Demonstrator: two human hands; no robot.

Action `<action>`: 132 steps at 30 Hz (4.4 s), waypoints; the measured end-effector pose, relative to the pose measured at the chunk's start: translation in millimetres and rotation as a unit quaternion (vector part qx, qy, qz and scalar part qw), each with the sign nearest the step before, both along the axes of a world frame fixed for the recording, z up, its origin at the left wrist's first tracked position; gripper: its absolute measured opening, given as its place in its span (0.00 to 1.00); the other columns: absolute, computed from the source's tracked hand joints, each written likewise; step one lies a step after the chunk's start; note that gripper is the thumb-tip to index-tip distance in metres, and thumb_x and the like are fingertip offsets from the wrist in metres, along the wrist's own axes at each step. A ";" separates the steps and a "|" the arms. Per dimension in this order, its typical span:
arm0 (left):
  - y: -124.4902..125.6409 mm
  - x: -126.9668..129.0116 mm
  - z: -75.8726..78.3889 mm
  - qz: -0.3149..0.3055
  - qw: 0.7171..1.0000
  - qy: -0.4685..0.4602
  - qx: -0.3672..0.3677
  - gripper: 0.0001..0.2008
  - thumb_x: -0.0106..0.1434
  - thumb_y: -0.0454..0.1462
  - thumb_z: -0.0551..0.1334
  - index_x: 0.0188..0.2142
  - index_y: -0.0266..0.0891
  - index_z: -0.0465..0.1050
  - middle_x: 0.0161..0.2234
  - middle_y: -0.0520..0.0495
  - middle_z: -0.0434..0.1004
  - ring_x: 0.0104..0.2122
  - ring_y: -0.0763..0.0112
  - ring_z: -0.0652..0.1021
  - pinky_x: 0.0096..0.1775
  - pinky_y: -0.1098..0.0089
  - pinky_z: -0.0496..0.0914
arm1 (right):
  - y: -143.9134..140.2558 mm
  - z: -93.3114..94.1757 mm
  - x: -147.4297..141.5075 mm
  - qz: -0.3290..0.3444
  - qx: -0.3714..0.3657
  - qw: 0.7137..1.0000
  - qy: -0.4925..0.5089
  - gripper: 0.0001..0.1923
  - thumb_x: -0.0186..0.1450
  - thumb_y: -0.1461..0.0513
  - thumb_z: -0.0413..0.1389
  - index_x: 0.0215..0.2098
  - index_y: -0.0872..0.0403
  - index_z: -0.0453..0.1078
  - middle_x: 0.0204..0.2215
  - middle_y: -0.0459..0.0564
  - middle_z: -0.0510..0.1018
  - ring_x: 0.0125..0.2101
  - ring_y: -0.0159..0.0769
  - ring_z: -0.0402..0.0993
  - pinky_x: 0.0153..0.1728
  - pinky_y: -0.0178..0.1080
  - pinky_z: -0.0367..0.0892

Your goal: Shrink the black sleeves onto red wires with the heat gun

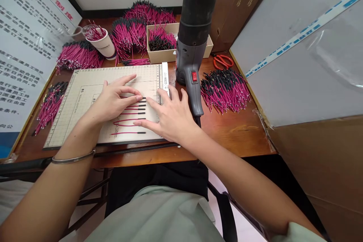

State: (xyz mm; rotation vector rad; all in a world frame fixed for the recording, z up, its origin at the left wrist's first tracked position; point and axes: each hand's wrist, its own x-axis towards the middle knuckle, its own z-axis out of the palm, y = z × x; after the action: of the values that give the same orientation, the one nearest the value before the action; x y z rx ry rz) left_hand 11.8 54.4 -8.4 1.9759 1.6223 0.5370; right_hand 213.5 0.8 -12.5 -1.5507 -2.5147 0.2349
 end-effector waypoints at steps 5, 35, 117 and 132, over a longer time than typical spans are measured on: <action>-0.1 -1.2 -0.5 -0.004 1.000 0.007 -0.003 0.08 0.65 0.40 0.64 0.34 0.47 0.83 0.71 0.47 0.67 0.73 0.48 0.62 0.69 0.28 0.31 | -1.2 -1.3 -0.5 -0.005 0.002 1.000 0.006 0.39 0.71 0.34 0.45 0.67 0.46 0.69 0.67 0.60 0.68 0.69 0.62 0.54 0.66 0.67 0.52; -32.6 -13.4 -1.3 0.084 0.988 -0.119 0.055 0.10 0.65 0.46 0.64 0.38 0.45 0.81 0.65 0.44 0.75 0.66 0.48 0.72 0.73 0.35 0.43 | -44.3 -13.4 23.7 -0.068 0.172 0.970 0.161 0.27 0.75 0.46 0.51 0.61 0.54 0.73 0.60 0.60 0.76 0.64 0.51 0.69 0.66 0.56 0.64; -60.0 -12.5 -6.2 -0.051 0.996 -0.024 0.071 0.08 0.66 0.37 0.65 0.33 0.45 0.84 0.69 0.47 0.70 0.73 0.44 0.61 0.70 0.26 0.36 | -56.8 -32.7 -3.5 -0.009 0.189 0.977 0.094 0.30 0.70 0.39 0.55 0.58 0.48 0.77 0.60 0.59 0.77 0.64 0.57 0.67 0.62 0.65 0.63; -59.6 -12.5 -8.5 -0.059 0.995 -0.019 0.075 0.08 0.67 0.38 0.65 0.33 0.46 0.84 0.68 0.48 0.71 0.73 0.43 0.61 0.69 0.25 0.35 | -55.0 -32.4 -0.8 0.014 0.179 0.981 0.070 0.33 0.68 0.37 0.57 0.58 0.49 0.77 0.60 0.58 0.77 0.64 0.56 0.65 0.65 0.63 0.60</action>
State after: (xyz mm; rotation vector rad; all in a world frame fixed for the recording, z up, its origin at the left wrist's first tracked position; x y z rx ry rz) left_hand -0.7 -5.2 -16.9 2.1411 1.4687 0.6622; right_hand 212.7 -54.3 -45.0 -1.3091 -2.3119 -0.0992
